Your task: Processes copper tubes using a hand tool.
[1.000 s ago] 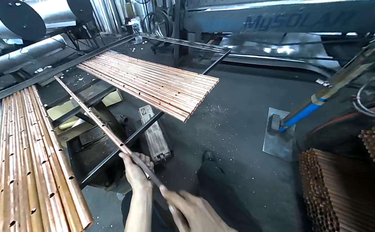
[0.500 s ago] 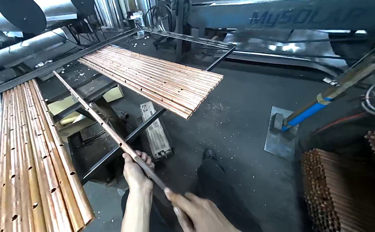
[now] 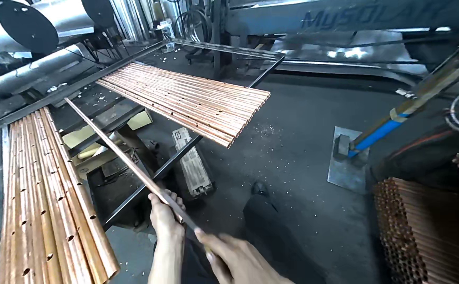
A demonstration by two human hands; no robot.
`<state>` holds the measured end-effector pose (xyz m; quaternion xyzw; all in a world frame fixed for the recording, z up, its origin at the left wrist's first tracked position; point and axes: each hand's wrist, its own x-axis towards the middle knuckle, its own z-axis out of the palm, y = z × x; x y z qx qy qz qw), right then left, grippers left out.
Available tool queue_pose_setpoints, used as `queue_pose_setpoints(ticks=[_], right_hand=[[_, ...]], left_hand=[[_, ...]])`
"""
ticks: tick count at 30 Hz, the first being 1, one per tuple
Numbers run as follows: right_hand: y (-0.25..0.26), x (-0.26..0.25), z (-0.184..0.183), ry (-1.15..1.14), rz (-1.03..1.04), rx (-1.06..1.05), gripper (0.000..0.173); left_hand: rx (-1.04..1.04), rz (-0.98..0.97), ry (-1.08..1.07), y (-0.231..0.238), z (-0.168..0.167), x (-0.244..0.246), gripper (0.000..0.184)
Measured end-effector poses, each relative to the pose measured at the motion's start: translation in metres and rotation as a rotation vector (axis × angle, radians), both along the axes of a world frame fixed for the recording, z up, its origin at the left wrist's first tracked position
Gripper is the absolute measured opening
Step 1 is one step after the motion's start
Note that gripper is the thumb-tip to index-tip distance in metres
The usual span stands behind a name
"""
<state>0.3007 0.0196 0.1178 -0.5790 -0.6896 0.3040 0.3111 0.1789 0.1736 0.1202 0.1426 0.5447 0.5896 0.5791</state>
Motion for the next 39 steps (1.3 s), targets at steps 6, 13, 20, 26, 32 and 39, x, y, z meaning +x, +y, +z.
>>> queue_pose_setpoints(ticks=[6, 13, 20, 26, 32, 39], right_hand=[[0.007, -0.003, -0.011, 0.047, 0.026, 0.040, 0.043], [-0.026, 0.006, -0.003, 0.057, -0.003, -0.021, 0.041], [0.011, -0.005, -0.009, 0.140, 0.050, 0.008, 0.043], [0.011, -0.005, -0.016, 0.217, 0.072, 0.038, 0.042], [-0.009, 0.005, -0.008, 0.260, 0.058, -0.001, 0.040], [0.051, -0.009, -0.021, 0.550, 0.106, -0.451, 0.044]], left_hand=[[0.007, 0.037, -0.041, 0.005, -0.004, 0.001, 0.057], [0.063, 0.039, 0.006, 0.004, -0.005, 0.000, 0.049], [-0.006, 0.031, 0.090, 0.004, 0.001, -0.008, 0.054], [0.009, 0.029, 0.056, 0.004, -0.006, -0.006, 0.060], [0.095, -0.051, 0.222, 0.003, -0.019, -0.016, 0.063], [-0.035, -0.045, 0.742, -0.001, -0.025, -0.031, 0.077]])
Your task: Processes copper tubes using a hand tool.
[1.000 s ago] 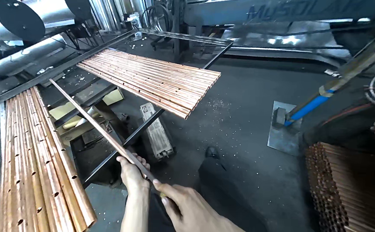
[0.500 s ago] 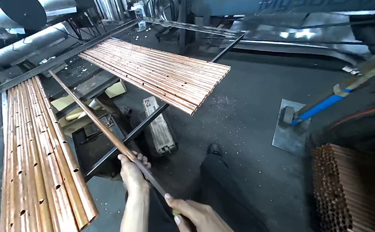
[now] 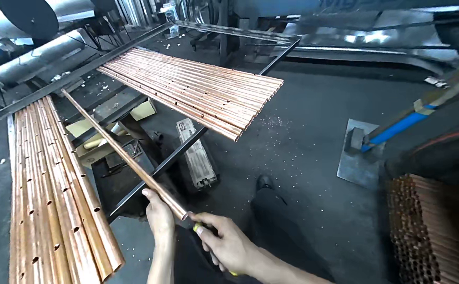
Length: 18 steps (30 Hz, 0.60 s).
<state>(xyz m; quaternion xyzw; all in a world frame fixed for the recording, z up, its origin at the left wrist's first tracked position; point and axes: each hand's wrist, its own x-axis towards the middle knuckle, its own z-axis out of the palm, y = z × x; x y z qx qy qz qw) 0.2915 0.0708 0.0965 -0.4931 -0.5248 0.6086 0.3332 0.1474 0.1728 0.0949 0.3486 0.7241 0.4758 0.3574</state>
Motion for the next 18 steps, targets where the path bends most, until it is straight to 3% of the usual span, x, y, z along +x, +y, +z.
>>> queue_pose_setpoints(ticks=[2, 7, 10, 12, 18], right_hand=[[0.000, 0.008, -0.013, -0.055, 0.021, -0.072, 0.044], [-0.005, 0.083, -0.072, -0.449, -0.036, -0.089, 0.046], [-0.002, 0.128, -0.110, -0.563, -0.141, -0.128, 0.047], [-0.003, 0.134, -0.119, -0.526, -0.207, -0.149, 0.047], [-0.004, 0.123, -0.131, -0.671, -0.042, 0.061, 0.047]], left_hand=[[0.055, -0.060, -0.024, -0.009, -0.006, -0.002, 0.074], [0.146, -0.371, -0.502, -0.047, -0.007, -0.002, 0.061], [0.130, -0.421, -0.690, -0.055, -0.005, -0.009, 0.049], [0.119, -0.451, -0.745, -0.059, -0.007, -0.013, 0.044], [0.085, -0.428, -0.734, -0.071, -0.012, -0.016, 0.038]])
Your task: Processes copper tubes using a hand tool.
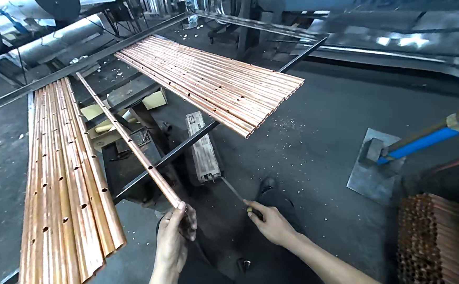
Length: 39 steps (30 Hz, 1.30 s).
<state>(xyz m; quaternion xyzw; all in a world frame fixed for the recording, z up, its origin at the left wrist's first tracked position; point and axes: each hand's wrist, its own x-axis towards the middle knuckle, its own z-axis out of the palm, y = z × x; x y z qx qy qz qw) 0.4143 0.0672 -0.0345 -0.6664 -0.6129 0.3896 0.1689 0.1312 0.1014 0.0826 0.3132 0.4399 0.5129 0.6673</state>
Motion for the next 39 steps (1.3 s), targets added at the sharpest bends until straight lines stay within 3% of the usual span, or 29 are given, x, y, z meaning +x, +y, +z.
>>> queue_pose_setpoints(ticks=[11, 16, 20, 23, 25, 28, 30, 39], right_hand=[[0.001, -0.001, -0.003, 0.018, 0.003, -0.005, 0.048], [0.001, -0.001, -0.003, 0.008, 0.008, -0.008, 0.048], [0.002, -0.001, -0.004, -0.003, 0.012, -0.003, 0.048], [0.002, -0.002, -0.003, -0.013, 0.011, -0.013, 0.048], [0.003, -0.003, 0.000, -0.011, 0.013, -0.026, 0.049], [0.003, -0.003, 0.000, -0.009, 0.019, -0.021, 0.049], [0.003, -0.003, 0.000, -0.004, 0.020, -0.028, 0.050], [0.003, 0.000, -0.001, 0.061, 0.031, -0.040, 0.049]], left_hand=[[0.009, 0.027, -0.083, -0.011, 0.001, -0.009, 0.034], [0.009, 0.011, -0.172, -0.015, 0.000, -0.011, 0.063], [0.055, 0.008, -0.227, -0.019, -0.007, -0.014, 0.058], [0.105, 0.119, -0.108, -0.017, -0.008, -0.016, 0.044], [0.137, 0.249, 0.119, -0.006, 0.001, -0.015, 0.037], [0.206, 0.342, 0.539, 0.016, 0.019, -0.009, 0.063], [0.260, 0.316, 0.698, 0.026, 0.026, -0.001, 0.067], [0.401, 0.347, 0.663, 0.088, 0.013, 0.082, 0.062]])
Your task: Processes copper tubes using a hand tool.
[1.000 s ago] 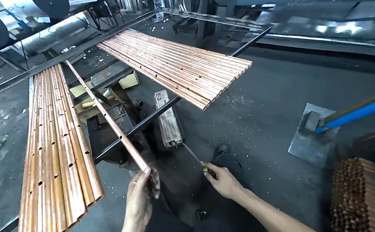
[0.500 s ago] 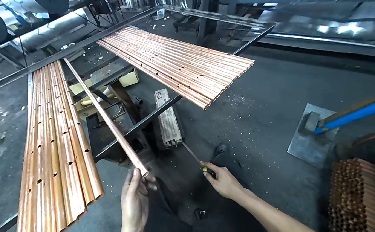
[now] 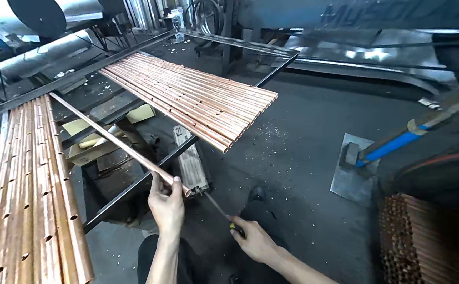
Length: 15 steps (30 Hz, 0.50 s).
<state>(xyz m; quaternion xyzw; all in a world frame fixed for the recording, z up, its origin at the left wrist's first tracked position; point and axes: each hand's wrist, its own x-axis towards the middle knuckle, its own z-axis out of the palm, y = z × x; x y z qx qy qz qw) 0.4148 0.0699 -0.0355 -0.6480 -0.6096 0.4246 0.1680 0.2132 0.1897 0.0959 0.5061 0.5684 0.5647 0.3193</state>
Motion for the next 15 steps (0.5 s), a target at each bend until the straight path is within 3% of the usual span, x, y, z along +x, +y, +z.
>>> queue_pose_setpoints(ticks=[8, 15], right_hand=[[0.005, 0.001, -0.003, 0.049, 0.005, -0.026, 0.049], [0.006, 0.003, 0.000, 0.063, 0.009, -0.053, 0.050]], left_hand=[[-0.007, -0.089, -0.064, 0.056, -0.010, 0.067, 0.062], [-0.059, -0.113, 0.049, 0.065, -0.012, 0.108, 0.064]])
